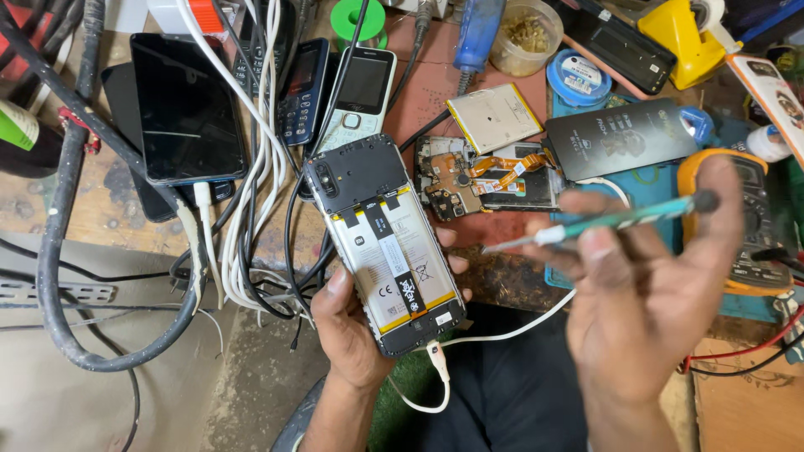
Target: The person uses a screwdriver to remove screws from the back of a disassembled smartphone. They then lift and remove a black metal plate covering the upper part of the phone's internals. The phone remains connected to a white charging cable throughout.
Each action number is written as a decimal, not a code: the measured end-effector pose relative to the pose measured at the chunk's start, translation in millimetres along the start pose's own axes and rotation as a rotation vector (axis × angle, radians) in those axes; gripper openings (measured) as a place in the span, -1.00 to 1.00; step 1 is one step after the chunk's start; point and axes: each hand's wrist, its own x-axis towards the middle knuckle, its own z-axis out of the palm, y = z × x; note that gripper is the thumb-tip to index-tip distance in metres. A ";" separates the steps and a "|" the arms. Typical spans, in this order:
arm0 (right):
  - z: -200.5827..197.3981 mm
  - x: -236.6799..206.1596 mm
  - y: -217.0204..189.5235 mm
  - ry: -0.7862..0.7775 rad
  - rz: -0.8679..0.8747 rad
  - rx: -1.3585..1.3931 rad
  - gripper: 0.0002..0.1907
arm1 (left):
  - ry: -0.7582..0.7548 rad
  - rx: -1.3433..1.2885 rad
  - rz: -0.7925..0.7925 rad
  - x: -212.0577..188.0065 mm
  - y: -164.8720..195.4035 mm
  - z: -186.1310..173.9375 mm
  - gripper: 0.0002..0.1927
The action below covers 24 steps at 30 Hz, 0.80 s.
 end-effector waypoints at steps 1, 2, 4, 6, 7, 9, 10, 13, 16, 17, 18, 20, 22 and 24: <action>5.8 -15.3 4.4 -0.025 0.007 0.012 -0.22 | 0.002 -0.008 -0.002 -0.5 -2.1 -1.5 -0.08; 10.5 -29.6 8.7 -0.050 0.015 0.024 -0.22 | -0.001 -0.017 -0.006 -0.7 -4.2 -2.7 -0.08; 15.4 -48.9 16.4 -0.074 0.012 -0.008 -0.22 | -0.006 -0.017 -0.005 -2.3 -8.2 -2.6 -0.09; 15.4 -59.4 22.4 -0.123 0.009 -0.030 -0.24 | -0.012 0.002 0.011 -4.0 -10.1 -1.2 -0.09; 14.1 -62.5 24.2 -0.152 0.008 -0.040 -0.25 | 0.001 0.008 0.011 -4.9 -10.7 -0.1 -0.10; 11.0 -64.6 27.5 -0.148 -0.006 -0.034 -0.23 | 0.024 0.020 0.017 -4.8 -11.3 1.6 -0.10; 9.1 -65.0 28.9 -0.148 -0.013 -0.030 -0.22 | 0.024 0.027 0.017 -4.4 -11.4 2.1 -0.10; 7.2 -64.6 31.4 -0.151 -0.005 -0.035 -0.24 | 0.023 0.042 0.014 -2.2 -11.5 1.0 -0.10; 6.7 -64.2 33.4 -0.172 -0.011 -0.052 -0.28 | 0.028 0.037 0.008 -1.8 -12.9 -2.2 -0.10; 6.6 -64.3 34.2 -0.177 -0.012 -0.055 -0.29 | 0.033 0.033 0.005 -1.8 -13.3 -2.8 -0.10; 6.3 -64.0 35.3 -0.179 -0.011 -0.052 -0.29 | 0.036 0.029 0.003 -1.1 -13.8 -4.4 -0.10; 6.1 -63.8 37.4 -0.174 -0.003 -0.049 -0.28 | 0.041 0.033 0.000 -0.6 -14.1 -6.5 -0.09; 6.7 -63.5 39.0 -0.161 0.010 -0.047 -0.25 | 0.045 0.046 0.000 -0.4 -13.8 -8.2 -0.09; 7.3 -62.9 39.4 -0.176 0.005 -0.075 -0.25 | 0.051 0.065 0.000 -0.7 -13.5 -8.6 -0.08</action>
